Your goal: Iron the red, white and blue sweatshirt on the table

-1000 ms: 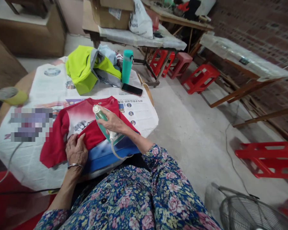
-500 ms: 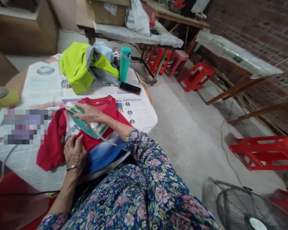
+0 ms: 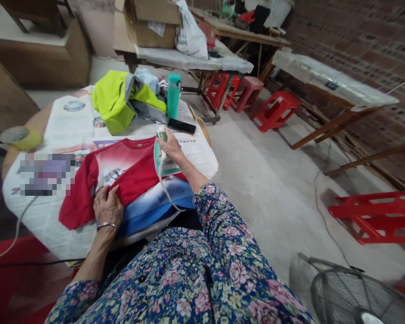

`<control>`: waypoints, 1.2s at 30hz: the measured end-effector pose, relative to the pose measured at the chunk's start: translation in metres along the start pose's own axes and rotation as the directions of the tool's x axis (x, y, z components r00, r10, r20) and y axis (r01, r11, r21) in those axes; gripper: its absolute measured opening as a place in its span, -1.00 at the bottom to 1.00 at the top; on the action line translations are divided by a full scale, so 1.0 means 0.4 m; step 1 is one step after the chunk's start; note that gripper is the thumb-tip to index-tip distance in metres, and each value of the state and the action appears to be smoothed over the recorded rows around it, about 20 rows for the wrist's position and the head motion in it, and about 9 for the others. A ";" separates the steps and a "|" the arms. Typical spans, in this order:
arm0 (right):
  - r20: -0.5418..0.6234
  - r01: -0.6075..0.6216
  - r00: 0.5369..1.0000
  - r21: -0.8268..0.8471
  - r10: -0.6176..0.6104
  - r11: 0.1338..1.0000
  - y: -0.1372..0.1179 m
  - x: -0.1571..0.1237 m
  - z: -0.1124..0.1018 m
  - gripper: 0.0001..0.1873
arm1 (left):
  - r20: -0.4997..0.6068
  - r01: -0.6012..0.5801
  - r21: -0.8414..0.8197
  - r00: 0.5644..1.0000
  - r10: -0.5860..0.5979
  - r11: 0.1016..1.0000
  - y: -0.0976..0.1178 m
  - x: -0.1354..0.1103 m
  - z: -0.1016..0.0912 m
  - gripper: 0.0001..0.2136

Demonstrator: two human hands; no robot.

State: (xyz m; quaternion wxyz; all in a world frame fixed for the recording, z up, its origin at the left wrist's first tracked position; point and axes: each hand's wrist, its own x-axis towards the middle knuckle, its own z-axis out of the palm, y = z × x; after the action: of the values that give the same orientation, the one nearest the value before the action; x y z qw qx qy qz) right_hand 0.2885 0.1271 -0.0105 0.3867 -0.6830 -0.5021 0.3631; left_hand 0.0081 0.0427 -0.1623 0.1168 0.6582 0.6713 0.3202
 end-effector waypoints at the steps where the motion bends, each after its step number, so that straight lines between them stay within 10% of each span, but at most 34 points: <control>1: -0.018 -0.002 1.000 0.009 0.002 1.000 0.011 -0.013 -0.013 -0.45 | 0.005 -0.001 0.002 1.000 0.001 1.000 0.000 0.001 -0.001 -0.61; 10: 0.181 0.041 0.982 0.063 -0.052 0.997 0.009 -0.177 0.004 -0.14 | -0.002 -0.014 -0.016 1.000 0.014 1.000 -0.005 0.007 -0.004 -0.61; 18: 0.499 -0.009 0.863 0.162 -0.075 0.987 -0.050 -0.259 0.137 -0.36 | -0.017 -0.013 -0.013 1.000 0.012 1.000 0.000 0.013 -0.004 -0.62; 28: 0.167 -0.018 0.986 0.052 0.009 0.998 0.003 -0.173 0.024 -0.20 | 0.007 -0.016 -0.006 1.000 0.016 1.000 0.009 0.013 -0.003 -0.62; 36: 0.116 0.008 0.993 0.019 -0.011 1.000 0.038 -0.258 -0.003 -0.13 | 0.029 0.018 -0.033 0.999 -0.017 0.999 0.018 0.018 -0.007 -0.63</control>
State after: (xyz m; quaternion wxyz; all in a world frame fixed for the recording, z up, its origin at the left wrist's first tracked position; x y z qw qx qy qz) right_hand 0.2717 0.0241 -0.0126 0.3650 -0.6547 -0.5235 0.4051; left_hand 0.0115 0.0482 -0.1542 0.1403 0.6548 0.6700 0.3205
